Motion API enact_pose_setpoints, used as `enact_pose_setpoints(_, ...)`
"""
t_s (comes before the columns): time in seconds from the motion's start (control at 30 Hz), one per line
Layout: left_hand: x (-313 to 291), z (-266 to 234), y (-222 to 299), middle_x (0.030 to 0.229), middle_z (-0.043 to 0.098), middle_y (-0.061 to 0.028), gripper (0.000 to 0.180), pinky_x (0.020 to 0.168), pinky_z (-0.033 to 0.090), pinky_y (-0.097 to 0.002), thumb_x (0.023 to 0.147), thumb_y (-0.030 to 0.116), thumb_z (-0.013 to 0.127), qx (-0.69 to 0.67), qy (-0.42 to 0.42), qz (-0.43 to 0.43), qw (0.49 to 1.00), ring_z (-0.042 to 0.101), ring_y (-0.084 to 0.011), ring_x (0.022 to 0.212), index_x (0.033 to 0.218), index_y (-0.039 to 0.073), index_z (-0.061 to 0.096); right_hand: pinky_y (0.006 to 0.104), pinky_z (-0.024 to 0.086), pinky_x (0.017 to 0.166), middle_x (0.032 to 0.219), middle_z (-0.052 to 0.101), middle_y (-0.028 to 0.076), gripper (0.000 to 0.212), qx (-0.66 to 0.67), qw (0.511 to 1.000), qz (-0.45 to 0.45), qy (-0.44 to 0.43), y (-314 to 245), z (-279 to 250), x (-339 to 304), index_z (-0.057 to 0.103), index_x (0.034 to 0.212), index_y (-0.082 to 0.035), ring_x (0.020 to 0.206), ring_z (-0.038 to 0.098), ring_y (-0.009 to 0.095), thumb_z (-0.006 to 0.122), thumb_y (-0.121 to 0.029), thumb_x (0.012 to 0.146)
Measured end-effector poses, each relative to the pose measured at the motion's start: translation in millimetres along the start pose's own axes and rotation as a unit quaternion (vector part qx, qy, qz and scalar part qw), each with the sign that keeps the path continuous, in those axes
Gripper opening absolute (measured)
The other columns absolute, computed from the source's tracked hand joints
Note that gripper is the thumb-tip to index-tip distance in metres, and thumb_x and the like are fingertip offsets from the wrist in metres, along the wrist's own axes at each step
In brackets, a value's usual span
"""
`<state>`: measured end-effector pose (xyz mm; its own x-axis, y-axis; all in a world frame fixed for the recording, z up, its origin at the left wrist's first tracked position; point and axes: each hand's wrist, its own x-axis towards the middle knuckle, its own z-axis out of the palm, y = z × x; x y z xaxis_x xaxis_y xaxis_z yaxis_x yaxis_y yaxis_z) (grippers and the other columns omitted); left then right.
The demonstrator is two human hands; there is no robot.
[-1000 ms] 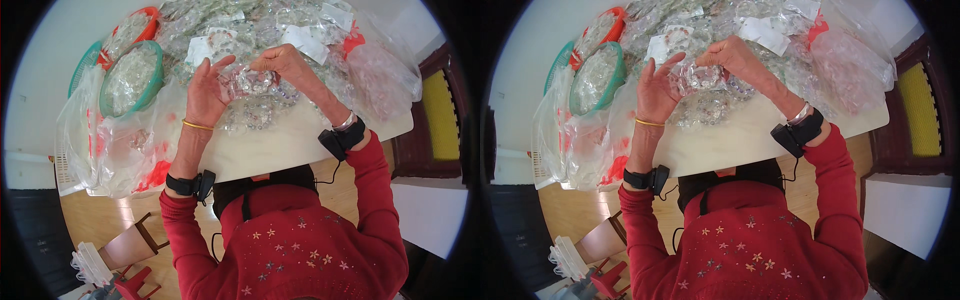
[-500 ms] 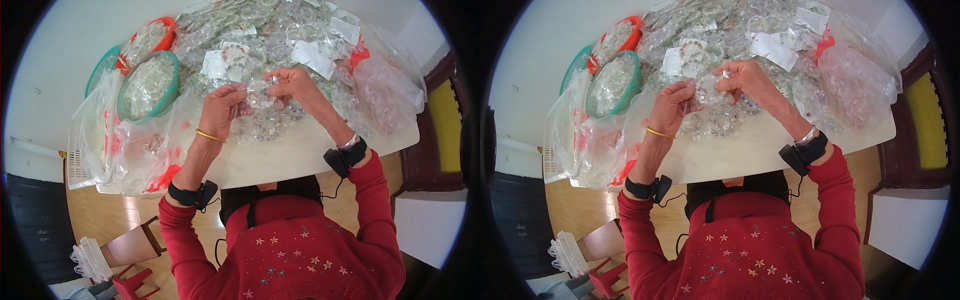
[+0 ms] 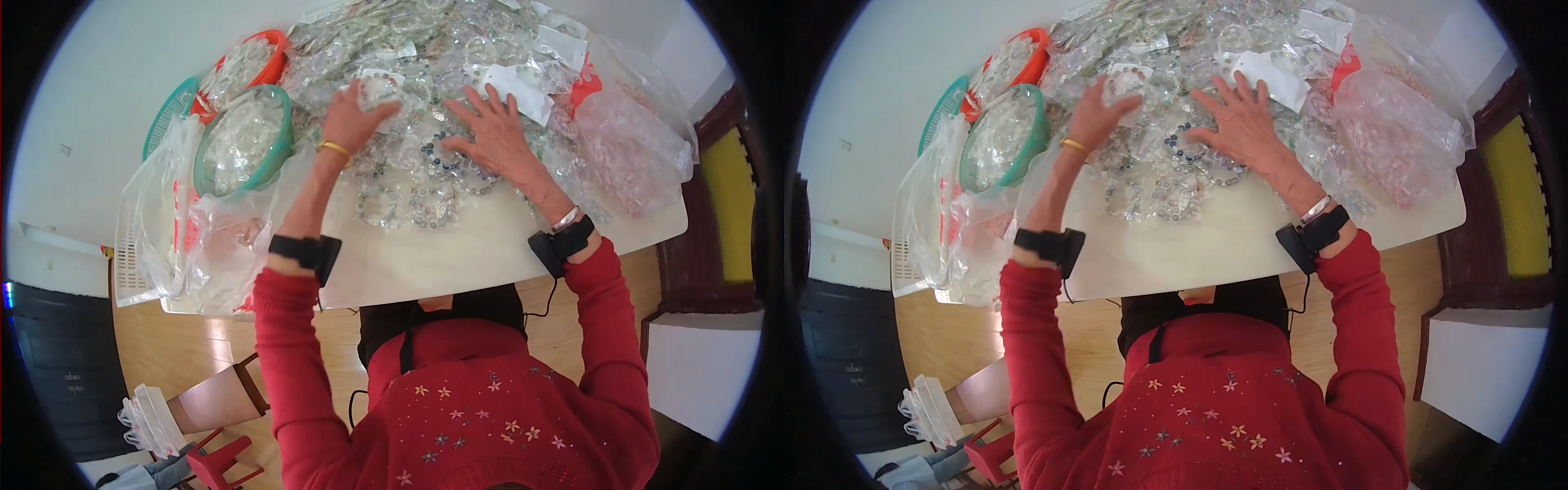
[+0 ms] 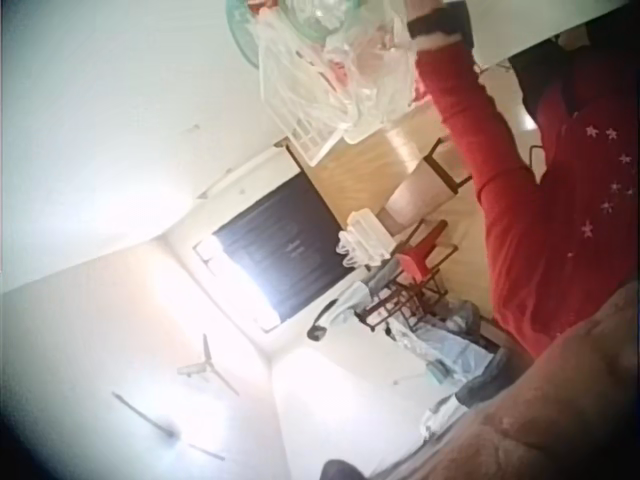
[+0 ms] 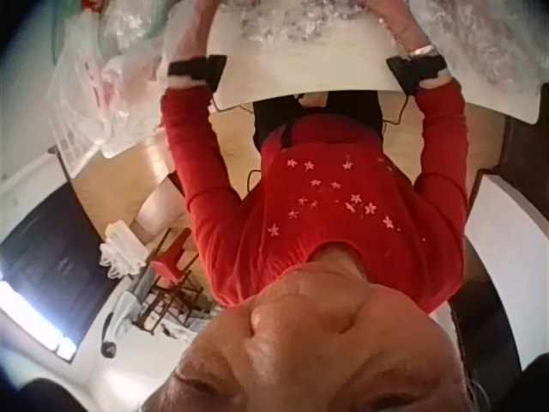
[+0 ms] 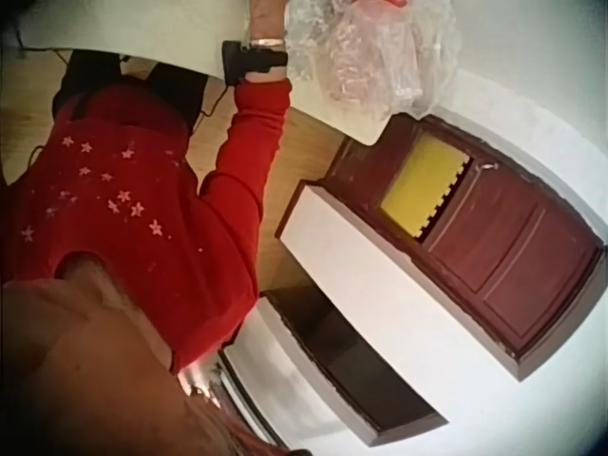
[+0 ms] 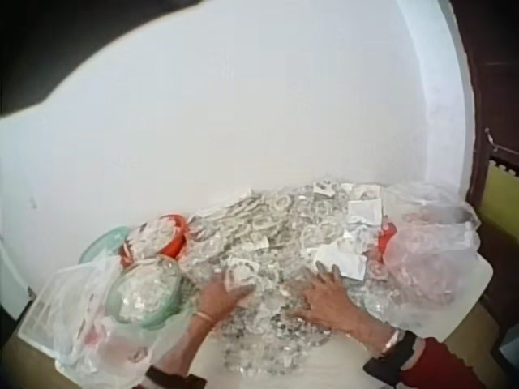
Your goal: Sorting various jewelry items and placing them into small clear plastic bags.
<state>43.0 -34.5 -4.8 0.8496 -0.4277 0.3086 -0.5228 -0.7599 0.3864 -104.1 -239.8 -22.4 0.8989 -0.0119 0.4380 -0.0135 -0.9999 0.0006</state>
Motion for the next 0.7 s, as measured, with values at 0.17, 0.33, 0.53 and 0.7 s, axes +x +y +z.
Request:
enact_pose_setpoints(0.17, 8, 16, 26, 0.106, 0.061, -0.0147, 0.053, 0.086, 0.045, -0.0366, 0.077, 0.026, 0.066, -0.030, 0.006, 0.091, 0.995, 0.058, -0.0266, 0.098, 0.121, 0.000, 0.051, 0.0501, 0.015, 0.108, 0.137, 0.038, 0.014, 0.067, 0.013, 0.999, 0.022, -0.023, 34, 9, -2, 0.040, 0.134, -0.022, 0.131, 0.026, 0.035, 0.046, -0.062, 0.080)
enact_pose_setpoints(0.33, 17, -6, 22, 0.093, 0.065, -0.0071, 0.044, 0.076, 0.048, -0.0286, 0.073, 0.012, 0.068, -0.498, -0.093, -0.062, 0.860, 0.060, -0.0165, 0.084, 0.114, 0.002, 0.057, 0.0504, 0.016, 0.107, 0.137, 0.038, 0.014, 0.067, 0.017, 1.000, 0.011, 0.010, 40, 19, -4, 0.039, 0.135, -0.023, 0.130, 0.027, 0.035, 0.044, -0.063, 0.081)
enact_pose_setpoints(0.53, 26, -7, 1, 0.105, 0.062, -0.0122, 0.039, 0.087, 0.045, -0.0345, 0.079, 0.017, 0.063, -0.513, -0.074, -0.033, 0.854, 0.058, -0.0184, 0.097, 0.115, 0.003, 0.056, 0.0497, 0.016, 0.108, 0.138, 0.037, 0.014, 0.067, 0.006, 1.000, 0.002, 0.017, 40, 20, -4, 0.038, 0.135, -0.022, 0.130, 0.027, 0.035, 0.044, -0.062, 0.081)
enact_pose_setpoints(0.7, 54, 3, -29, 0.126, 0.048, -0.0213, 0.050, 0.091, 0.041, -0.0413, 0.079, 0.031, 0.063, 0.044, 0.191, 0.101, 0.975, 0.048, -0.0313, 0.115, 0.124, 0.012, 0.051, 0.0492, 0.017, 0.108, 0.137, 0.038, 0.013, 0.067, 0.008, 1.000, 0.001, 0.018, 40, 21, -5, 0.037, 0.136, -0.022, 0.130, 0.027, 0.035, 0.044, -0.061, 0.081)
